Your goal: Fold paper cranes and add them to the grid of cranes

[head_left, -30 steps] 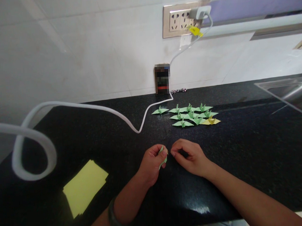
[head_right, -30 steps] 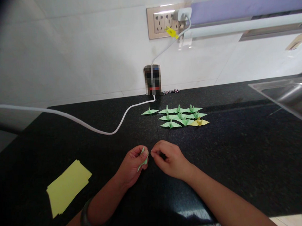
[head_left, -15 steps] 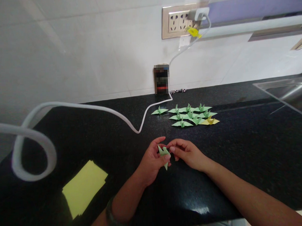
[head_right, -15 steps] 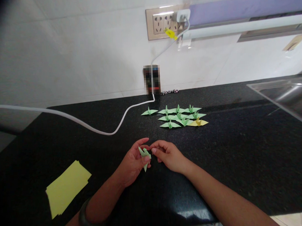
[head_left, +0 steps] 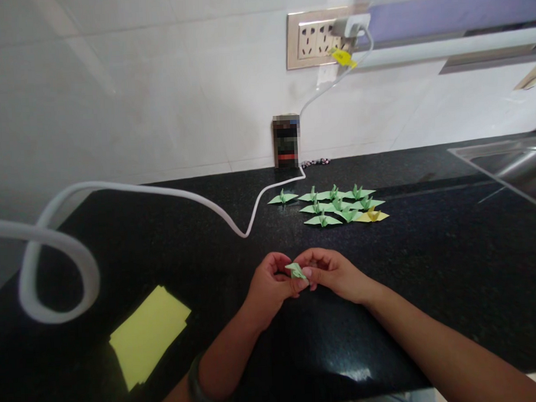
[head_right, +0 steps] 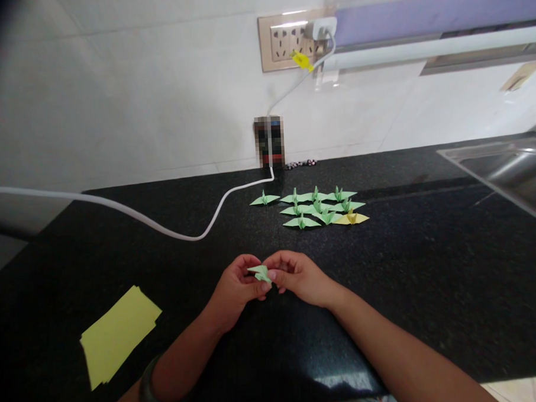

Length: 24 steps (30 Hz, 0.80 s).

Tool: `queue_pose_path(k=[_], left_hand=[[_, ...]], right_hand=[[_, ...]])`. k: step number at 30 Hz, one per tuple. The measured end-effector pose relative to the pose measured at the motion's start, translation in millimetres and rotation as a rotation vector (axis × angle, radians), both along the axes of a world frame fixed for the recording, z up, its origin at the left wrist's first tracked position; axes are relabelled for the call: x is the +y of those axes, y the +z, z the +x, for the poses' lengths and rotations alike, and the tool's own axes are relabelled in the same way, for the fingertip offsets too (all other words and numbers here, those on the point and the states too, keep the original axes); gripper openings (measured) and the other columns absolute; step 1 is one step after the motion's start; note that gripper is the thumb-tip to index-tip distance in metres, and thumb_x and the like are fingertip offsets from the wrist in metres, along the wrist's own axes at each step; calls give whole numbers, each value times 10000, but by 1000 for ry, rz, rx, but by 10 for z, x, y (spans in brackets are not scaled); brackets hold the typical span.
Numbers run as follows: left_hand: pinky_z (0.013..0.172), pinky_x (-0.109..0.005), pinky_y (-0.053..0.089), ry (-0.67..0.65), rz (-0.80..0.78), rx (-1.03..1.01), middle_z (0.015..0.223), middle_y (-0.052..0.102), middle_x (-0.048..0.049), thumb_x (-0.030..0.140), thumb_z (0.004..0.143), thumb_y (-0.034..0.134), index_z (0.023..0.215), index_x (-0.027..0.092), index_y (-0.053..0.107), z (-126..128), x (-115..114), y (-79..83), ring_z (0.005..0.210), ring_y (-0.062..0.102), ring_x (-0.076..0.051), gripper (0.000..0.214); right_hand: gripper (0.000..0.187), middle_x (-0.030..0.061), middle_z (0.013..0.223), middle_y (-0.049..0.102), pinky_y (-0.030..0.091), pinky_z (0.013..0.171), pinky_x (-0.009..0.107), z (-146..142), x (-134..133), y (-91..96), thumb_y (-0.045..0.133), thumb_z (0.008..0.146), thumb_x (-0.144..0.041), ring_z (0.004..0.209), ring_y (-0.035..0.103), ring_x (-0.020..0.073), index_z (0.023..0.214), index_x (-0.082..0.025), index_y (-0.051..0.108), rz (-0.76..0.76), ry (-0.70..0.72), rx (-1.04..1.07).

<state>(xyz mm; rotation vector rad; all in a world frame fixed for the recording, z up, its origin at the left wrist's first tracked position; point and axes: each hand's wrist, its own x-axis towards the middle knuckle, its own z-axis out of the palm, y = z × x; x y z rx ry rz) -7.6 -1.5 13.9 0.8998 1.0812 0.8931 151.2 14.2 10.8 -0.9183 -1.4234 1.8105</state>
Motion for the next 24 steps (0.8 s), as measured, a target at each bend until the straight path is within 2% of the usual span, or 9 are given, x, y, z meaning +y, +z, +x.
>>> queue_pose_path(k=[7,12,15,18,22,24], left_hand=[[388,-182,365,-40,45,105,572,513,35,297,533,702,698,145,470,-21,14,-24,435,458,-64,322],[386,-166,336,-210,29,67,512,488,42,306,569,678,676,133,499,-58,20,32,403,423,-48,271],[408,-180,360,-275,-18,55,534,521,9,393,672,568,675,124,510,-70,30,51,415,456,-60,275],[432,-199,391,-280,-65,12,572,551,-24,448,759,420,702,118,522,-77,46,35,443,491,-78,350],[444,-188,401,-265,-64,-10,586,558,-25,412,755,455,687,114,530,-87,55,0,458,503,-75,315],[433,-180,400,-270,-69,-21,566,557,-24,393,747,481,668,109,534,-91,48,-12,443,496,-70,300]], right_hand=[[240,-1,729,548,394,538,202,5,17,-18,616,691,-260,591,480,64,867,-131,516,13,-106,27],[294,-28,654,524,363,493,183,14,20,-11,642,658,-255,541,454,51,890,-124,519,-16,-85,-27],[297,-27,632,525,350,460,173,30,21,-11,635,662,-287,521,446,48,880,-113,536,-31,-42,-110],[286,-20,624,530,365,445,173,47,25,-10,630,660,-323,519,455,54,829,-106,549,-40,-26,-170],[289,-29,591,515,384,415,165,59,19,-10,629,651,-359,489,453,52,769,-110,542,-61,-50,-189],[283,-41,544,489,386,389,157,60,4,-9,605,672,-381,442,433,40,695,-111,526,-96,-8,-171]])
